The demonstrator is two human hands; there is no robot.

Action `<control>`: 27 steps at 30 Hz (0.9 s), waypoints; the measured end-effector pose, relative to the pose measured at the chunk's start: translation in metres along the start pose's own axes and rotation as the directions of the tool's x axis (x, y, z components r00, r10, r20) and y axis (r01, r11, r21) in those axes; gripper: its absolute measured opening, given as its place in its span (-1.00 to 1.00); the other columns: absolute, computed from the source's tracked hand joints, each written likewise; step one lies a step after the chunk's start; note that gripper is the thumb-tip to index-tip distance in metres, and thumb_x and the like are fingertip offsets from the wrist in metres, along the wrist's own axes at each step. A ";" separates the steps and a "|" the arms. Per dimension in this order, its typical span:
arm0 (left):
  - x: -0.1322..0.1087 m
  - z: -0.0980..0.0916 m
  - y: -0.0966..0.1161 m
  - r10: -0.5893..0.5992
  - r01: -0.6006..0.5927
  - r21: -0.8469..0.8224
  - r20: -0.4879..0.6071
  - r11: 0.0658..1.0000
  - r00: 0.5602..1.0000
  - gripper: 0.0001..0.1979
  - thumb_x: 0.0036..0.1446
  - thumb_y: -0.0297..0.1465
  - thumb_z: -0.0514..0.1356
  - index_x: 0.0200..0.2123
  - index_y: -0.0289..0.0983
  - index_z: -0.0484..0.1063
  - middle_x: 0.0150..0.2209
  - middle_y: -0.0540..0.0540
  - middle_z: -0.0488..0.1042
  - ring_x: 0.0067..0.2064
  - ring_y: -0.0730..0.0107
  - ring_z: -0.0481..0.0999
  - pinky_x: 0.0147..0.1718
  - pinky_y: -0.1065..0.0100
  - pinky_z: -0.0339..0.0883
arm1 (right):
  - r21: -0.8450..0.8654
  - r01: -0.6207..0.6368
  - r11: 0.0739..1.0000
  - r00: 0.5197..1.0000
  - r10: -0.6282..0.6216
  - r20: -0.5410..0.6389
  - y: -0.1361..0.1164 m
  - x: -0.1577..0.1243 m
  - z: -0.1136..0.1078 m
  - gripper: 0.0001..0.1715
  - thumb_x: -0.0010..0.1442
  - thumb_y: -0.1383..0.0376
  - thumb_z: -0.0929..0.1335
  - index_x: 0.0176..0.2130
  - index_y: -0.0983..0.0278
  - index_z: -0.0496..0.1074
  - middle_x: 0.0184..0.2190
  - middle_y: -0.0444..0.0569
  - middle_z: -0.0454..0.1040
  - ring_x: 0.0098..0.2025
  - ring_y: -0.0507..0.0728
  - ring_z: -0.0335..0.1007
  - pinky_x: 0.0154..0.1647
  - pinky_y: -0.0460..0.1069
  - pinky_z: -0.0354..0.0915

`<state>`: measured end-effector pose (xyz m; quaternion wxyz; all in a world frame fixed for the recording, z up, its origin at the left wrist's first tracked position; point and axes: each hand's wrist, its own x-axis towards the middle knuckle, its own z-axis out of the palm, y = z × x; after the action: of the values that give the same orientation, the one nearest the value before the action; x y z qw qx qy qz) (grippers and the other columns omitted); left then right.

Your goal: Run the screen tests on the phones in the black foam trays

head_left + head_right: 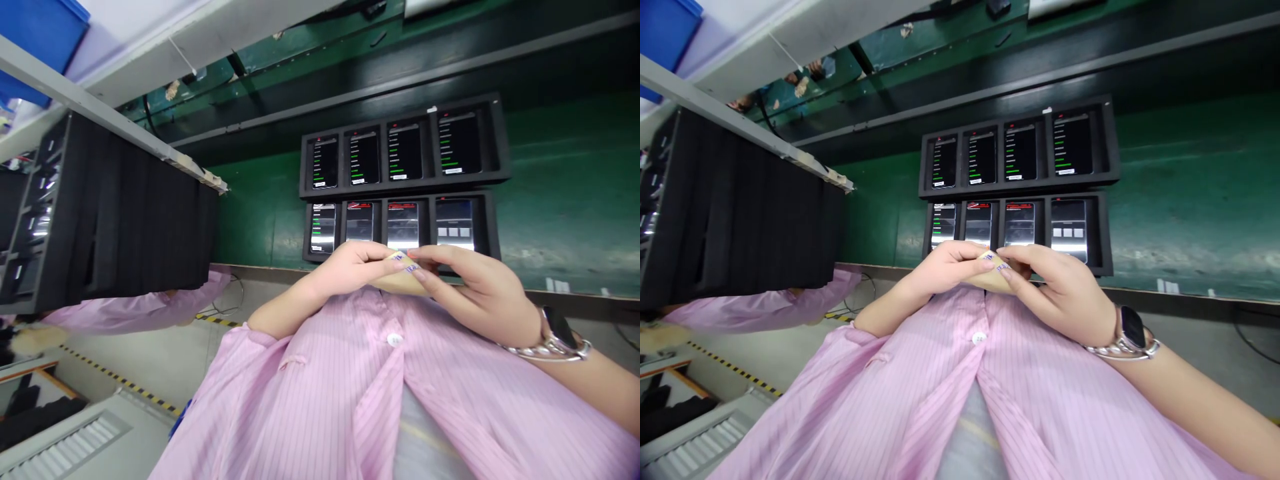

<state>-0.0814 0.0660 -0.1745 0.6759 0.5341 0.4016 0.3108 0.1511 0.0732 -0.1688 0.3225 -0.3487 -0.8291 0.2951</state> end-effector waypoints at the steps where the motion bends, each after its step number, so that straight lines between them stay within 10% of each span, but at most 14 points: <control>1: 0.000 0.002 0.001 0.016 -0.016 0.015 0.000 1.000 1.000 -0.60 0.30 -0.03 0.34 -0.18 -0.27 0.69 -0.13 -0.17 0.66 -0.05 0.19 0.60 -0.01 0.22 0.43 | 0.006 0.008 1.000 1.000 -0.008 -0.017 0.000 0.000 -0.001 -0.74 0.42 0.24 0.36 0.07 0.12 0.54 -0.20 -0.04 0.64 -0.29 0.15 0.59 -0.27 0.04 0.54; 7: 0.002 0.009 0.007 0.016 -0.020 0.104 0.033 0.994 0.999 -0.59 0.29 -0.03 0.35 -0.31 -0.29 0.64 -0.36 -0.04 0.54 -0.26 0.33 0.51 -0.24 0.32 0.35 | 0.016 0.033 0.999 0.998 -0.032 -0.048 0.002 -0.001 -0.003 -0.78 0.43 0.26 0.34 0.00 0.11 0.57 -0.16 0.00 0.60 -0.16 0.19 0.59 -0.11 0.11 0.57; 27: 0.001 0.006 -0.011 0.095 -0.166 0.435 0.179 0.885 0.979 -0.70 0.47 -0.23 0.16 -0.30 -0.23 0.55 -0.27 -0.06 0.54 -0.16 0.30 0.53 -0.05 0.28 0.39 | -0.101 0.072 0.992 0.997 -0.075 -0.021 0.025 -0.014 0.014 -0.93 0.36 0.22 0.45 -0.14 0.12 0.57 -0.19 -0.05 0.62 -0.10 0.23 0.60 -0.03 0.19 0.57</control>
<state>-0.0754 0.0613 -0.1844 0.5409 0.7234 0.3725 0.2131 0.1582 0.0731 -0.1993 0.3255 -0.3372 -0.8510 0.2369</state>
